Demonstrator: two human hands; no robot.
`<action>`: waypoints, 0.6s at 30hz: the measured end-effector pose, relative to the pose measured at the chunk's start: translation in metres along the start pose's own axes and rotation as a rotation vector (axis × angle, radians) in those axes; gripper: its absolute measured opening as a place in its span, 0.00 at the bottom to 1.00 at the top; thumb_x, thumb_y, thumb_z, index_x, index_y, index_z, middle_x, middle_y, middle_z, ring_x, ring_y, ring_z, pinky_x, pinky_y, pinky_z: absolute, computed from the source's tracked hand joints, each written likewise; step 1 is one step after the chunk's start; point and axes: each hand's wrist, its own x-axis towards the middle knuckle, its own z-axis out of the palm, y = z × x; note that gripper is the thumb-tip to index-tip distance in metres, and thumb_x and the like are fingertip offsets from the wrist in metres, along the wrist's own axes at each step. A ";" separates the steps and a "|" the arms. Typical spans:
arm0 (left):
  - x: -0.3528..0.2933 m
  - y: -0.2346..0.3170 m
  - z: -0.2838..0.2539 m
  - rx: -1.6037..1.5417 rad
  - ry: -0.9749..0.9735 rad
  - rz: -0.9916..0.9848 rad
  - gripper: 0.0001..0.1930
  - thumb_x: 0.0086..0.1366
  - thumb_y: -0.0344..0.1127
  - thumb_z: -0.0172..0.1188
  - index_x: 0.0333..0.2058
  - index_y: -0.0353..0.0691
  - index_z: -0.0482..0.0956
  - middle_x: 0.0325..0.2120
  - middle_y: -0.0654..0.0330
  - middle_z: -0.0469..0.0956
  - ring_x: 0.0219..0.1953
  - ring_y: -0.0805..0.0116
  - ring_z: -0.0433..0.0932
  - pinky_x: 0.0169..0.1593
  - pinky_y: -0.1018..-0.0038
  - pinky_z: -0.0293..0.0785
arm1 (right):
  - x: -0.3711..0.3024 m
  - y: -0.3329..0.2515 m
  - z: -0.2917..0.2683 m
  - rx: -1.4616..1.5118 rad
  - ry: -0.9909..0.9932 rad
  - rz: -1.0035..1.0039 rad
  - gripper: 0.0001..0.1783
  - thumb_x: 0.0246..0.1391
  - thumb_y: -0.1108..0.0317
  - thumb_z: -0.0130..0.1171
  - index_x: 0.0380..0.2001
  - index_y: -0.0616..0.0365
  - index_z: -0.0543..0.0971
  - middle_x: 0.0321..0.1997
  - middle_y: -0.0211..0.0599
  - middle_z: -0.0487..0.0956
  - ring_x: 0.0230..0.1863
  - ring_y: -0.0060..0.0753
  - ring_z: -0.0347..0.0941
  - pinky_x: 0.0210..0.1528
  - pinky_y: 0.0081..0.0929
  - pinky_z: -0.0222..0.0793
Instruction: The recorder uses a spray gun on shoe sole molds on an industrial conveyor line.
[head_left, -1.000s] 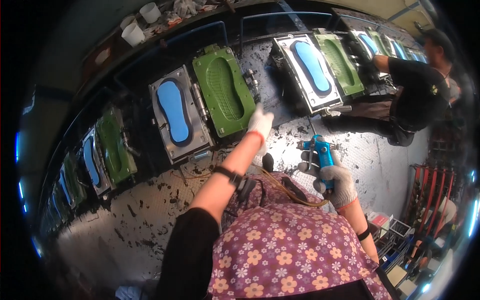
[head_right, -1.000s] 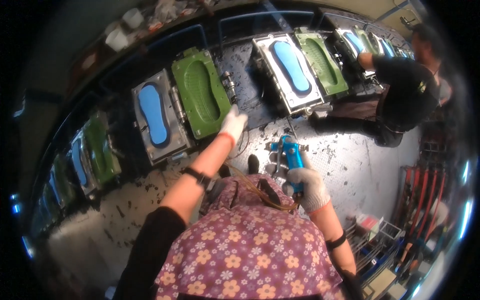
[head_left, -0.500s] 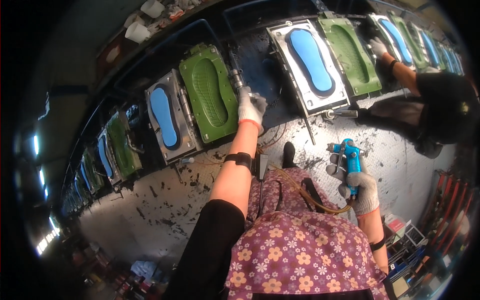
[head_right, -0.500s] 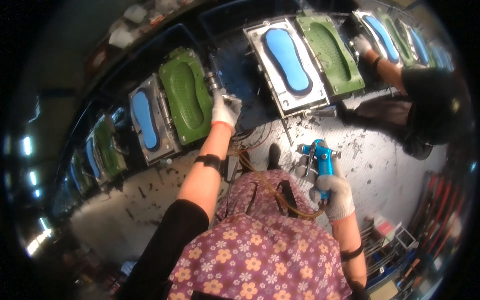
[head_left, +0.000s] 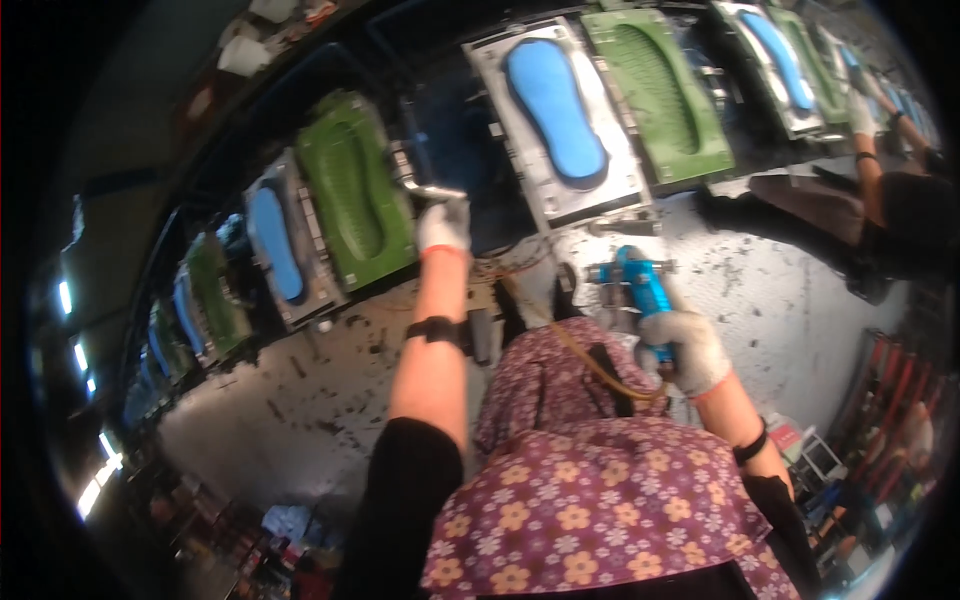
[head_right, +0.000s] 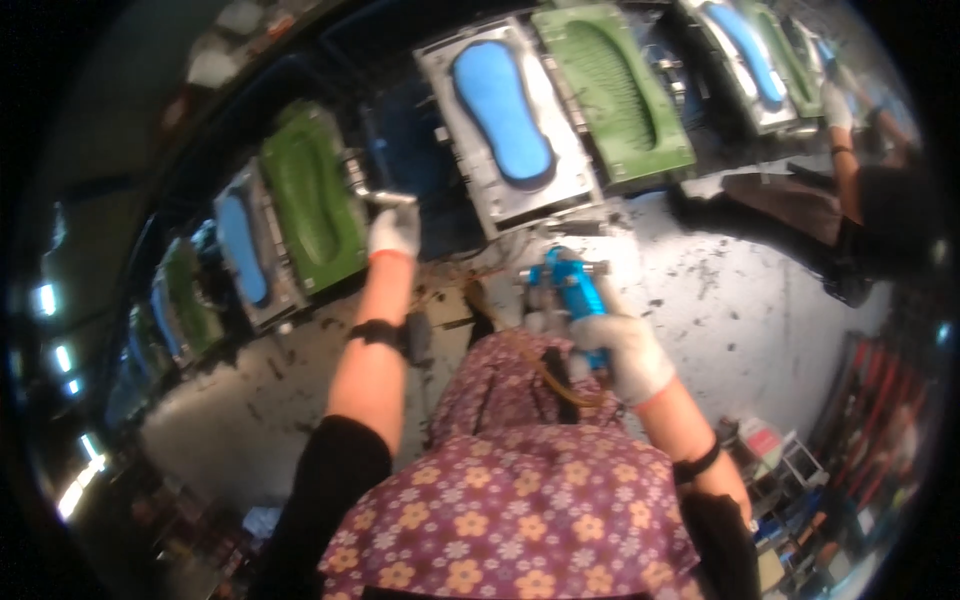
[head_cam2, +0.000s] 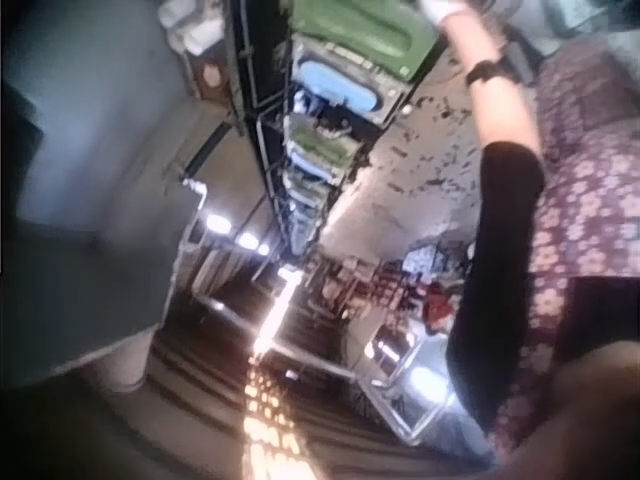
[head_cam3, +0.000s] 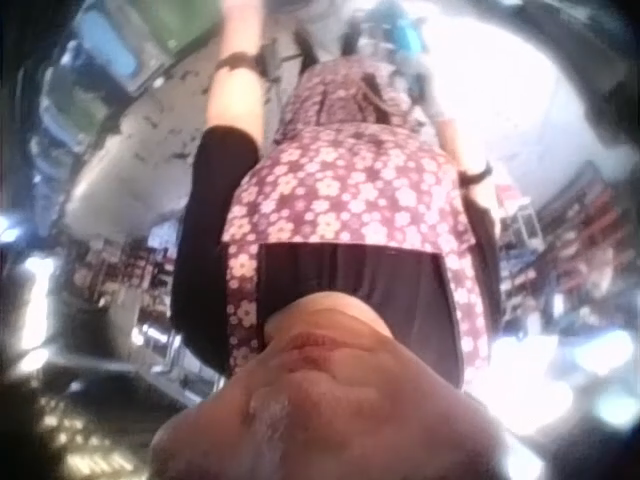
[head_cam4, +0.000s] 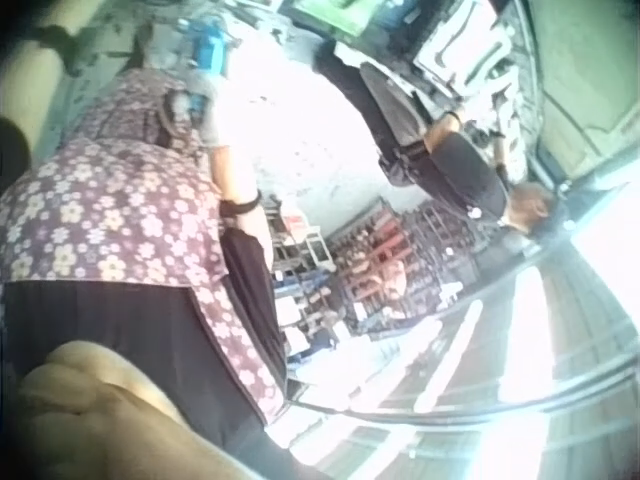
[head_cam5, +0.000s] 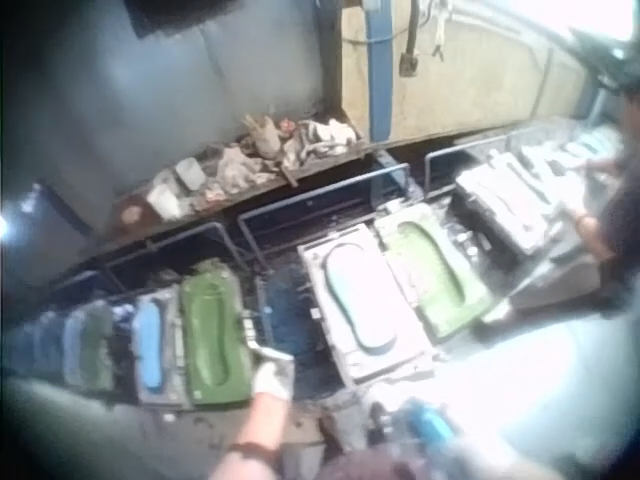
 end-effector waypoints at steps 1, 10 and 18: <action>0.007 -0.009 -0.009 0.146 0.013 0.056 0.14 0.76 0.26 0.53 0.56 0.33 0.80 0.51 0.50 0.83 0.55 0.52 0.84 0.64 0.52 0.84 | 0.005 -0.001 -0.004 -0.036 -0.029 0.010 0.51 0.53 0.82 0.51 0.83 0.52 0.57 0.60 0.49 0.81 0.44 0.37 0.83 0.27 0.23 0.76; -0.126 -0.178 -0.129 1.118 -0.532 -0.714 0.17 0.78 0.40 0.56 0.55 0.37 0.86 0.54 0.49 0.86 0.55 0.57 0.86 0.58 0.64 0.81 | 0.040 -0.034 -0.032 -0.207 -0.037 0.029 0.53 0.50 0.84 0.48 0.83 0.50 0.55 0.65 0.61 0.77 0.44 0.40 0.84 0.26 0.21 0.77; -0.167 -0.215 -0.079 1.579 -0.986 -0.683 0.39 0.81 0.69 0.43 0.77 0.49 0.68 0.78 0.55 0.66 0.77 0.57 0.66 0.80 0.66 0.55 | 0.123 -0.141 -0.028 -1.081 0.257 -0.453 0.52 0.57 0.85 0.56 0.82 0.36 0.59 0.62 0.57 0.80 0.35 0.34 0.84 0.33 0.28 0.87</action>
